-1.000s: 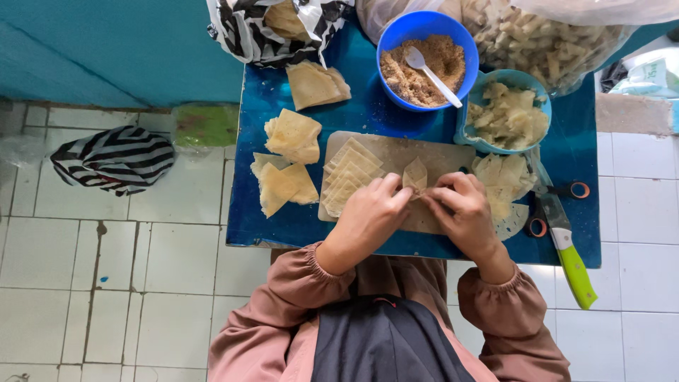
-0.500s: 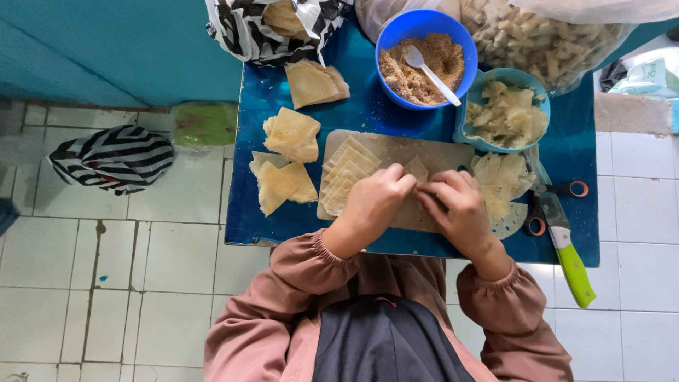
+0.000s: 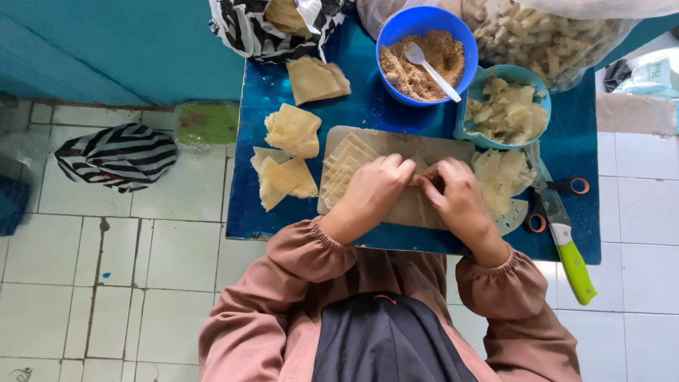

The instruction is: The person folds triangular pastry wrappers into filled pastries. They take a wrapper, spoon brown filling from a blue bowl onto it, fold the wrapper over the filling, press the edges closed, and set the finished pastry on the table with others.

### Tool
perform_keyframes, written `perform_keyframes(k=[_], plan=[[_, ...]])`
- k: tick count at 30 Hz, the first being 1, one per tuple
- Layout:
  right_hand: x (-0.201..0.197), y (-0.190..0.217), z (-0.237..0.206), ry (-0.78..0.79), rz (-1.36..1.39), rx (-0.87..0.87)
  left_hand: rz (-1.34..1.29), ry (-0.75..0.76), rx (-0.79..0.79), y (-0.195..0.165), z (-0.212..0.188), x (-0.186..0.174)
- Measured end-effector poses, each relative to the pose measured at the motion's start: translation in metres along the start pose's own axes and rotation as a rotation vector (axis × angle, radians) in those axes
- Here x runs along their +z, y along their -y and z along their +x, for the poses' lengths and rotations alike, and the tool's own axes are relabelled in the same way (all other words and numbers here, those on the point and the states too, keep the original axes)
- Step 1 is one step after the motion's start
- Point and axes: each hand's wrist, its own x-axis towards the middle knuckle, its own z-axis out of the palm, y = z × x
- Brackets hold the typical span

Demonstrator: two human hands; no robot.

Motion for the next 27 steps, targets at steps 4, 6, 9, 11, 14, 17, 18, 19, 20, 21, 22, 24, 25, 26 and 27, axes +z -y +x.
perform_keyframes(k=[4, 6, 9, 11, 14, 17, 18, 19, 20, 21, 22, 24, 25, 26, 27], plan=[[-0.001, 0.003, -0.005, -0.045, -0.008, -0.076, -0.055, 0.001, -0.046, 0.008, 0.002, 0.01], [-0.002, 0.005, -0.007, -0.067, -0.132, -0.268, -0.086, -0.001, -0.075, 0.011, 0.005, 0.013], [-0.004, 0.008, -0.007, -0.089, -0.252, -0.345, -0.062, -0.014, -0.09, 0.011, 0.01, 0.015], [-0.005, 0.008, -0.007, -0.079, -0.246, -0.351, 0.004, -0.015, -0.098, 0.007, 0.012, 0.013], [-0.006, 0.006, -0.005, -0.071, -0.218, -0.347, -0.039, -0.05, -0.091, -0.002, 0.003, 0.002], [-0.006, 0.002, -0.005, -0.062, -0.207, -0.333, -0.034, -0.224, 0.032, -0.009, -0.011, -0.016], [-0.005, 0.001, -0.005, -0.061, -0.21, -0.329, -0.015, -0.188, 0.082, -0.01, -0.014, -0.021], [-0.005, 0.0, -0.005, -0.061, -0.212, -0.324, 0.003, -0.151, 0.129, -0.011, -0.016, -0.025], [-0.005, -0.001, -0.005, -0.059, -0.212, -0.323, 0.023, -0.116, 0.172, -0.012, -0.018, -0.028], [-0.004, -0.001, -0.005, -0.058, -0.214, -0.325, 0.09, -0.111, 0.188, -0.014, -0.018, -0.029], [-0.004, -0.002, -0.005, -0.058, -0.204, -0.322, 0.161, -0.109, 0.205, -0.015, -0.017, -0.03], [-0.003, -0.001, -0.005, -0.061, -0.19, -0.309, 0.255, -0.095, 0.227, -0.017, -0.015, -0.03], [-0.004, -0.001, -0.006, -0.063, -0.192, -0.307, 0.277, -0.082, 0.232, -0.018, -0.014, -0.029], [-0.004, 0.0, -0.006, -0.064, -0.194, -0.304, 0.297, -0.068, 0.236, -0.018, -0.013, -0.028], [-0.004, 0.0, -0.007, -0.063, -0.195, -0.299, 0.302, -0.063, 0.232, -0.019, -0.013, -0.026]])
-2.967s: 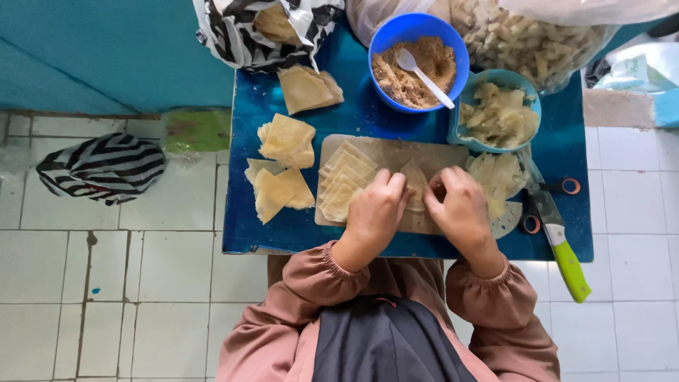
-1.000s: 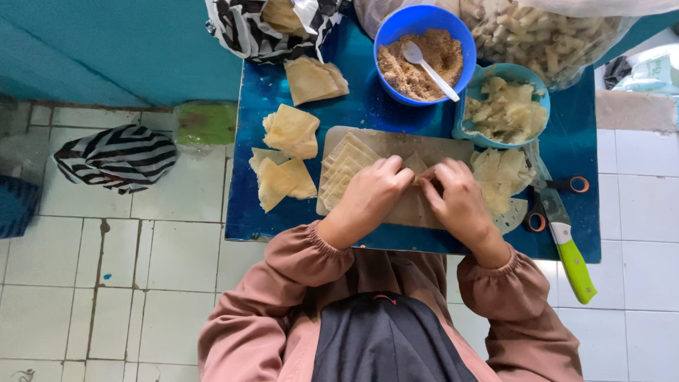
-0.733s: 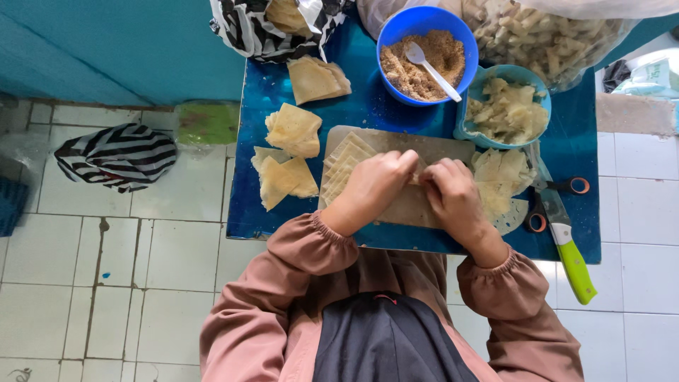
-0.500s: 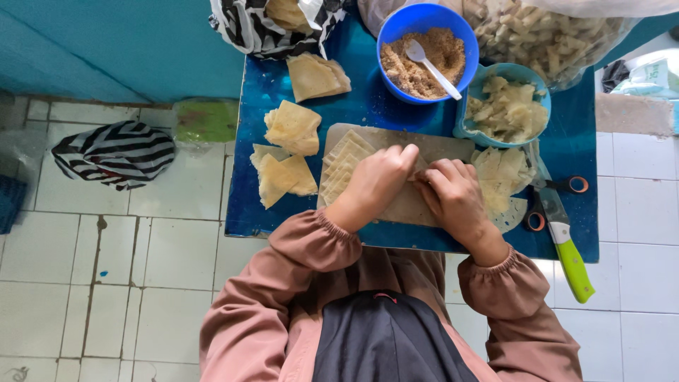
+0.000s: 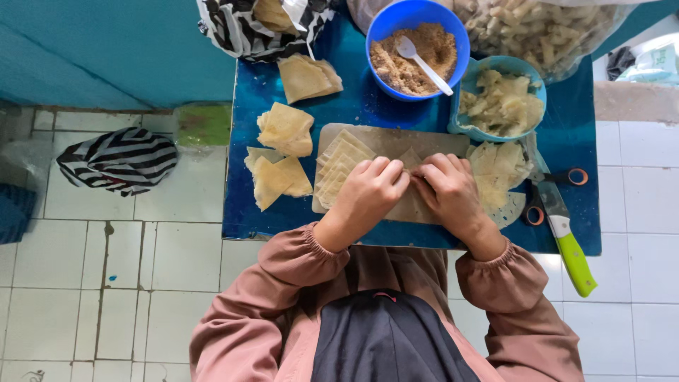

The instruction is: The person folds triangular pastry wrappers into filled pastries. They take a wrapper, spoon brown filling from a blue bowl onto it, fold the wrapper over the filling, press the edges closed, and set the finished pastry on the table with others.

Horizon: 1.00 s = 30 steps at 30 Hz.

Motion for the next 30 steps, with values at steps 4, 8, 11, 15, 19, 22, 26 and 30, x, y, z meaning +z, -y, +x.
perform_keyframes(k=[4, 8, 11, 15, 19, 22, 26, 30], plan=[[-0.002, 0.002, -0.003, -0.014, -0.008, -0.007, -0.044, -0.001, -0.041, 0.005, 0.001, 0.013], [-0.001, 0.0, -0.004, -0.025, 0.151, 0.077, -0.23, 0.02, -0.152, 0.019, 0.003, 0.036], [0.002, -0.003, 0.001, -0.011, 0.261, 0.216, -0.359, 0.116, -0.211, 0.031, 0.006, 0.053], [0.004, -0.001, 0.008, -0.009, 0.267, 0.358, -0.379, 0.205, -0.259, 0.04, 0.016, 0.064], [0.0, 0.006, 0.007, -0.018, 0.106, 0.091, -0.399, 0.157, -0.334, 0.033, 0.019, 0.057], [-0.005, 0.006, 0.005, -0.004, 0.063, 0.036, -0.328, 0.066, -0.265, 0.021, 0.008, 0.045], [-0.005, 0.0, 0.009, 0.026, 0.16, 0.108, -0.181, 0.028, -0.127, 0.02, 0.002, 0.032], [0.004, 0.0, 0.011, -0.042, 0.141, 0.188, -0.079, 0.003, -0.115, 0.02, 0.01, 0.026]])
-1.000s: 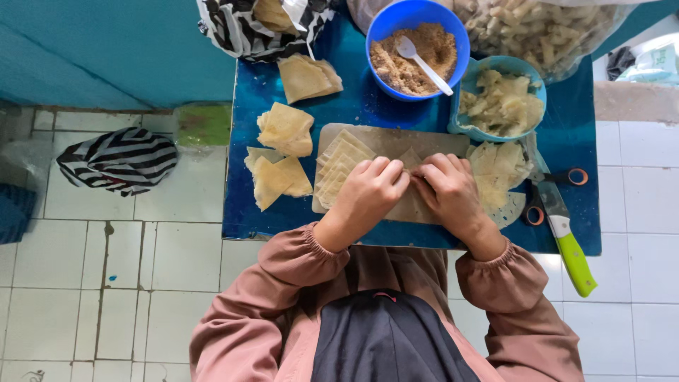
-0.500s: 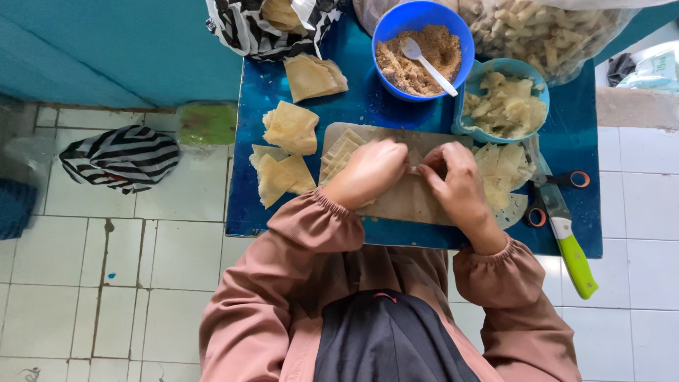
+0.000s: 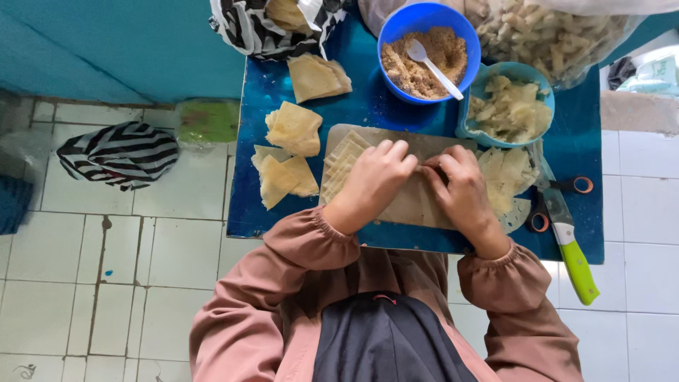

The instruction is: The person folds triangular pastry wrappers into filled pastries. They take a wrapper, spoon brown filling from a blue bowl onto it, fold the wrapper over the filling, press the edges closed, and set the finished pastry on the table with others.

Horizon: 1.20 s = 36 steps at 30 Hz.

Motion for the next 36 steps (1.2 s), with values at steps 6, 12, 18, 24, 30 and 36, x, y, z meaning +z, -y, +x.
perform_keyframes(k=[6, 12, 18, 24, 30, 36], plan=[[0.003, 0.01, -0.011, -0.044, -0.173, -0.063, 0.288, 0.092, 0.034, -0.022, -0.015, 0.0], [0.003, 0.014, -0.015, 0.008, -0.454, -0.115, 0.427, 0.063, -0.091, -0.018, -0.012, 0.023], [0.008, 0.01, -0.008, -0.034, -0.494, -0.187, 0.296, 0.1, -0.164, -0.011, 0.007, 0.021], [0.008, 0.005, 0.021, -0.021, -0.422, -0.164, 0.144, -0.026, -0.223, -0.005, -0.019, -0.043], [-0.009, 0.001, 0.041, -0.073, -0.341, -0.219, -0.183, -0.136, -0.309, 0.012, -0.052, -0.094], [-0.097, -0.072, 0.106, -0.459, -0.725, -0.206, -0.252, -0.19, -0.425, 0.026, -0.08, -0.097]])
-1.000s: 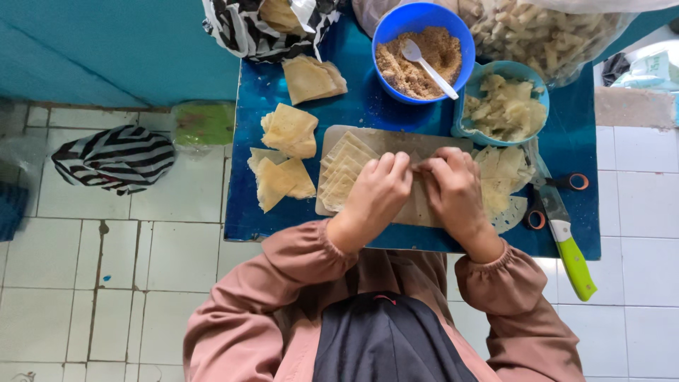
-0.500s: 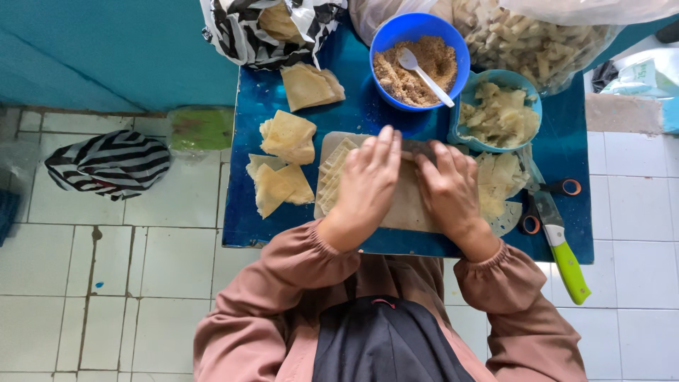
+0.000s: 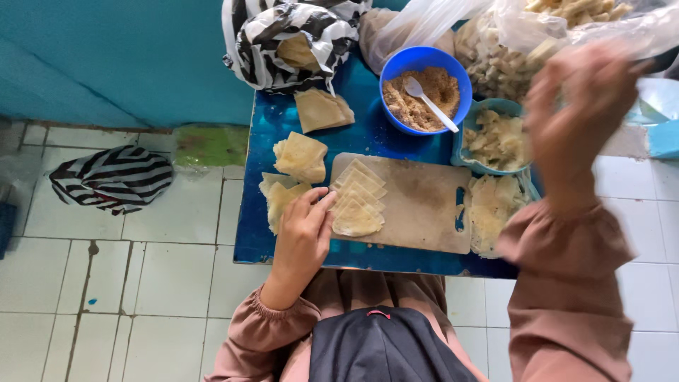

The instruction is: The person folds triangular pastry wrappers into filled pastries. They take a wrapper, spoon brown filling from a blue bowl onto it, fold the wrapper over the filling, press the edges closed, and set the finished pastry on the table with others.

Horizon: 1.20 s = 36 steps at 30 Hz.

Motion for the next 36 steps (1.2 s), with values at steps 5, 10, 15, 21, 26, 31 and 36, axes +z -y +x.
perform_keyframes(k=[5, 10, 15, 21, 26, 31, 36], plan=[[0.003, -0.048, 0.053, 0.125, 0.029, 0.127, -0.041, -0.041, -0.028, 0.007, -0.008, -0.001], [-0.039, 0.067, 0.014, 0.085, 0.549, -0.234, -0.057, -0.067, -0.053, 0.012, 0.002, 0.003], [-0.057, 0.18, -0.041, 0.622, 0.82, -0.539, -0.031, 0.014, -0.132, 0.016, 0.009, 0.012], [-0.06, 0.185, -0.053, 0.698, 0.877, -0.427, -0.036, 0.012, -0.128, 0.015, 0.001, 0.013], [-0.069, 0.172, -0.074, 0.554, 0.885, -0.246, -0.014, 0.009, -0.124, 0.014, -0.004, 0.018], [-0.074, 0.132, -0.094, 0.374, 0.595, 0.267, -0.01, -0.03, -0.06, 0.015, -0.008, 0.021], [-0.044, 0.076, -0.093, 0.648, 0.367, 0.634, -0.067, -0.128, -0.068, 0.017, -0.014, 0.019]])
